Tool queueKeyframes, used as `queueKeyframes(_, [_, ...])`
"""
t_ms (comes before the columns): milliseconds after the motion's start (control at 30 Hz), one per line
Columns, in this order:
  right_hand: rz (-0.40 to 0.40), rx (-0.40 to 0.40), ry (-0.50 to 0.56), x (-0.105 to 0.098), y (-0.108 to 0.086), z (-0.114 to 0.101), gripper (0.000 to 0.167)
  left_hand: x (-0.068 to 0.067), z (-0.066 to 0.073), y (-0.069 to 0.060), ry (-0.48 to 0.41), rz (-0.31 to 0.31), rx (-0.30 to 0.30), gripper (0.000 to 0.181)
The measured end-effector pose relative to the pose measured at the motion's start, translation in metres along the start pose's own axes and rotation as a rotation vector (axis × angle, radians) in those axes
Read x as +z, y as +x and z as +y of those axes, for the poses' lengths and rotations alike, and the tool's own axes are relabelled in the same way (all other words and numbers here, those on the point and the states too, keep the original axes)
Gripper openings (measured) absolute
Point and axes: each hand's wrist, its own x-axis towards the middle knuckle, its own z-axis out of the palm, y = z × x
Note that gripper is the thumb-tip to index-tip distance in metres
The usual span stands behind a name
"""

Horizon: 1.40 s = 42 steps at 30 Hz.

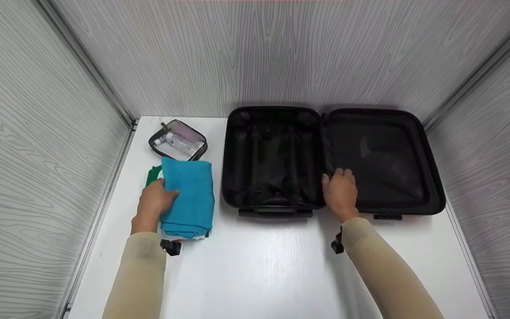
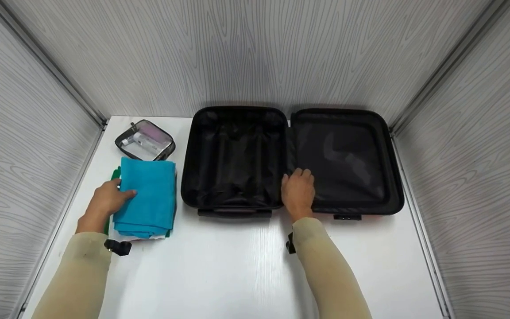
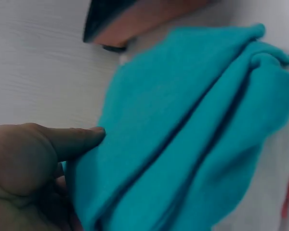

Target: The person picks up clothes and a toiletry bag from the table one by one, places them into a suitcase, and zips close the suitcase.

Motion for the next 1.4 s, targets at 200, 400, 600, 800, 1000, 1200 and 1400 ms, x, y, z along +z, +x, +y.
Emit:
queueKeyframes(200, [0.009,-0.001,-0.013,0.005,0.000,0.001,0.051,-0.014,0.034,-0.012,0.030,0.053,0.095,0.065])
queueKeyframes(400, [-0.006,-0.002,-0.017,0.008,0.000,-0.002,0.053,-0.022,0.064,-0.023,0.073,0.166,0.173,0.049])
queueKeyframes(600, [-0.001,-0.033,-0.027,0.008,0.000,-0.001,0.052,-0.026,0.093,-0.026,0.072,0.307,0.226,0.034])
queueKeyframes(800, [0.011,-0.052,-0.028,0.009,-0.001,0.000,0.050,-0.026,0.125,-0.020,0.114,0.370,0.288,0.048])
queueKeyframes(1000, [0.019,-0.054,-0.027,0.008,-0.002,-0.002,0.050,-0.017,0.151,-0.014,0.140,0.349,0.372,0.045])
queueKeyframes(1200, [0.016,-0.049,-0.018,0.008,-0.005,-0.004,0.050,-0.007,0.175,-0.007,0.138,0.344,0.406,0.043])
queueKeyframes(1400, [0.012,-0.045,-0.029,0.009,-0.008,-0.003,0.050,0.008,0.185,0.007,0.133,0.339,0.453,0.041])
